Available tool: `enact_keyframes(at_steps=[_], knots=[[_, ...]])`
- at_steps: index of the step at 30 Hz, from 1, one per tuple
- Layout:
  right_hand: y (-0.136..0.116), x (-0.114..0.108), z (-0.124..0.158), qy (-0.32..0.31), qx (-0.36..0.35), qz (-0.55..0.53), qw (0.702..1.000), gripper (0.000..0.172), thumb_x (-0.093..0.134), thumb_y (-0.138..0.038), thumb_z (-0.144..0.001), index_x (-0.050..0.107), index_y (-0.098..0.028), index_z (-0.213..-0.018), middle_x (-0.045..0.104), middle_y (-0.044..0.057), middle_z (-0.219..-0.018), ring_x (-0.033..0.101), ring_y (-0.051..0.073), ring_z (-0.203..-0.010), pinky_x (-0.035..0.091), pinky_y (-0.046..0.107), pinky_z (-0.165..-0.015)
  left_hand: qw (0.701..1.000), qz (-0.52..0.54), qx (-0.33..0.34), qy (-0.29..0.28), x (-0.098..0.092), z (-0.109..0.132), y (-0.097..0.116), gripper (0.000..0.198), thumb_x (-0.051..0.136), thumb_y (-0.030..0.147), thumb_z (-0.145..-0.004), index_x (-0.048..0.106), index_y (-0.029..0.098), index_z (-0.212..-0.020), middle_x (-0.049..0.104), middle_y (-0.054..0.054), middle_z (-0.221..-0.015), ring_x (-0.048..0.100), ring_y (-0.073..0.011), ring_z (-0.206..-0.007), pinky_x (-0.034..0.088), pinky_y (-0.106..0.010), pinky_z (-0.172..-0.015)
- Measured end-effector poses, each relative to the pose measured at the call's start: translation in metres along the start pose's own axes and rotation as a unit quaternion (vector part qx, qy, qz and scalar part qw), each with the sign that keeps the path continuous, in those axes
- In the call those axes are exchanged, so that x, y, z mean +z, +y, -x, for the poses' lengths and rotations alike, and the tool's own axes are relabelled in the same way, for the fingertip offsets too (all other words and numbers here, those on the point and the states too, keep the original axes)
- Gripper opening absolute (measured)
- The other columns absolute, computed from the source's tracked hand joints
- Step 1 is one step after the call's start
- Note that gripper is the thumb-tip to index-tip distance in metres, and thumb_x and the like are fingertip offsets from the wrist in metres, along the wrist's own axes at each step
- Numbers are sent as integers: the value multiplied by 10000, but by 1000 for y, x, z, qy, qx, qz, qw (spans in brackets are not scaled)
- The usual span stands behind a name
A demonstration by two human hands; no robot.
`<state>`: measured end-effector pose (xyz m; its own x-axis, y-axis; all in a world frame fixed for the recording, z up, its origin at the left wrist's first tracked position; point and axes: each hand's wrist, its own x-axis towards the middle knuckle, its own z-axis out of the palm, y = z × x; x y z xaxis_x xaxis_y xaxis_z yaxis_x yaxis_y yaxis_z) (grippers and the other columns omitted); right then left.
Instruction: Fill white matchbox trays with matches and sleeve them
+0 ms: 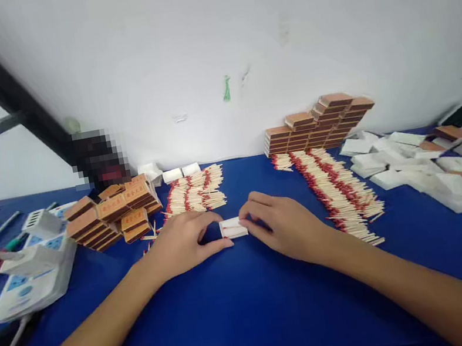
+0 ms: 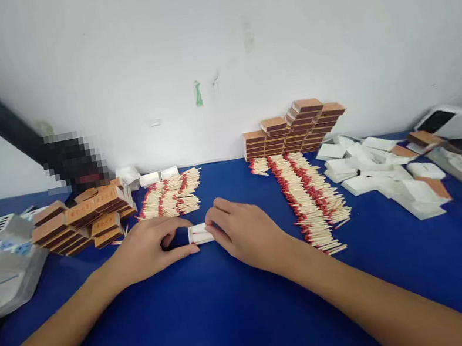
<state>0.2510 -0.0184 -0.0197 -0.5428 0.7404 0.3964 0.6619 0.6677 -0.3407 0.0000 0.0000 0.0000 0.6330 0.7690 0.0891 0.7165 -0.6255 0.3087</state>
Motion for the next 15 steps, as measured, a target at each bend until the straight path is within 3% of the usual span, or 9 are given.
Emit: enact_keyframes(at_steps=[4, 7, 11, 15], knots=[[7, -2, -2, 12, 52, -37, 998, 97, 584, -200, -1010, 673, -192, -972, 613, 15, -905, 537, 130, -696, 405, 288, -644, 1000, 3, -4, -2, -1, 0, -1, 474, 687, 603, -928, 724, 236, -1225, 597, 21, -720, 580, -155, -665, 354, -268, -628], [21, 5, -20, 24, 87, -87, 992, 56, 653, -184, -968, 692, -205, -934, 609, 1, -881, 552, 127, -707, 409, 276, -651, 1000, 13, -2, -4, 0, 1, -1, 470, 679, 614, -929, 727, 243, -1214, 593, 29, -698, 582, -149, -647, 350, -264, -615], [36, 20, -47, 28, 62, -143, 987, 23, 715, -182, -937, 723, -203, -942, 617, -5, -877, 575, 123, -737, 440, 277, -720, 1000, 11, 10, 11, 3, 4, 1, 447, 685, 617, -922, 739, 245, -1163, 593, 36, -677, 581, -138, -621, 340, -258, -603], [38, 28, -52, 15, 43, -145, 988, 30, 723, -214, -944, 733, -212, -973, 603, -3, -937, 547, 109, -722, 426, 273, -714, 999, -3, 23, 27, 5, 5, 1, 440, 689, 620, -919, 740, 249, -1151, 596, 37, -671, 583, -138, -612, 341, -257, -605]])
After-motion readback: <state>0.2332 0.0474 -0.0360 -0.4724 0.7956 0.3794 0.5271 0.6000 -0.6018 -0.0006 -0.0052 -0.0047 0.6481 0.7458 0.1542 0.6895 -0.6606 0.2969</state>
